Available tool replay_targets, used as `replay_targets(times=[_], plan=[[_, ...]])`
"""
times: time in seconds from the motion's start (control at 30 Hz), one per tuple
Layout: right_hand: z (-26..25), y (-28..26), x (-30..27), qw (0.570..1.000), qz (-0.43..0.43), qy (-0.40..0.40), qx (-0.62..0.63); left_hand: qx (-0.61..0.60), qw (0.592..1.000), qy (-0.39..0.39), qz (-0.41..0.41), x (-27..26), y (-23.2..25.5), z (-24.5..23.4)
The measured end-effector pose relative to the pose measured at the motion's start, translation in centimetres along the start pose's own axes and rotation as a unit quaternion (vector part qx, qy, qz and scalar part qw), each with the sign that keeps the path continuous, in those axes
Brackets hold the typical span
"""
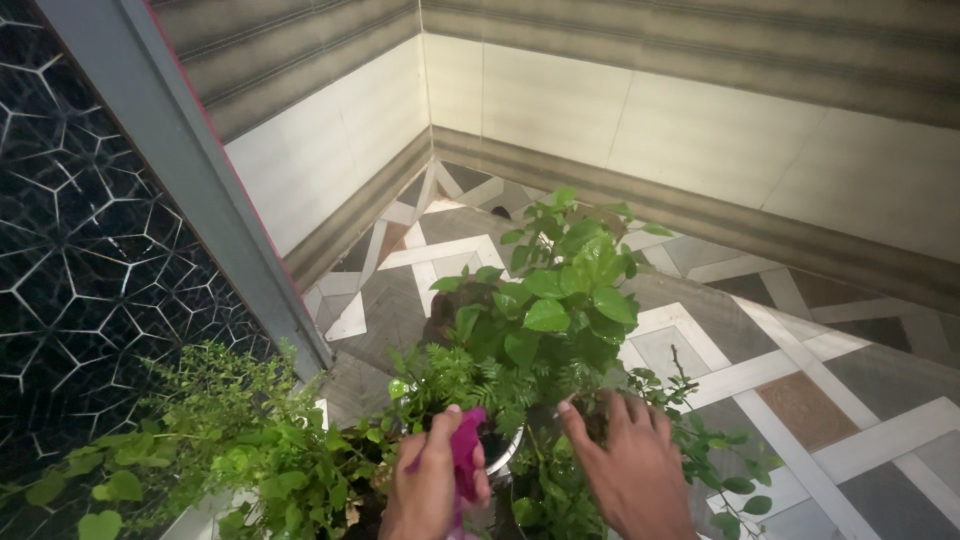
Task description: The person sprays water on multiple potted plants using a spray bottle and touches the leaves with their hands.
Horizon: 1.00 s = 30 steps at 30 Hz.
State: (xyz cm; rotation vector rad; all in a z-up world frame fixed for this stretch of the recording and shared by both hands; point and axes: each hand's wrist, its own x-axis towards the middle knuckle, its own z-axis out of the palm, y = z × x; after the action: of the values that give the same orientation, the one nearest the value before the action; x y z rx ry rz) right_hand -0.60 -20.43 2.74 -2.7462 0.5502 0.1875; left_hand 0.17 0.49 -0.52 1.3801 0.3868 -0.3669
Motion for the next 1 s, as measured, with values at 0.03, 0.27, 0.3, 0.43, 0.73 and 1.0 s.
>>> replay_targets(times=[0.03,0.27,0.3,0.43,0.73,1.0], plan=[[0.1,0.0,0.0,1.0,-0.001,-0.005,-0.012,0.0,1.0,0.0,0.0,-0.3,0.3,0.1],[-0.4,-0.5,-0.4,1.0,0.011,-0.015,-0.005,0.044,0.999,0.017,-0.024,-1.1,1.3,0.6],[-0.4,-0.5,-0.4,1.0,0.011,-0.017,-0.007,0.037,0.999,0.012,-0.023,-1.1,1.3,0.6],[-0.4,-0.6,-0.5,1.0,0.002,-0.011,0.001,0.057,0.998,0.012,-0.023,-1.1,1.2,0.8],[-0.1,-0.5,-0.3,1.0,0.0,-0.026,-0.005,0.094,0.991,0.07,-0.06,-1.9,1.8,0.4],[0.5,0.0,-0.2,1.0,-0.002,-0.009,0.001,0.105,0.989,0.072,-0.082,-1.8,1.1,0.7]])
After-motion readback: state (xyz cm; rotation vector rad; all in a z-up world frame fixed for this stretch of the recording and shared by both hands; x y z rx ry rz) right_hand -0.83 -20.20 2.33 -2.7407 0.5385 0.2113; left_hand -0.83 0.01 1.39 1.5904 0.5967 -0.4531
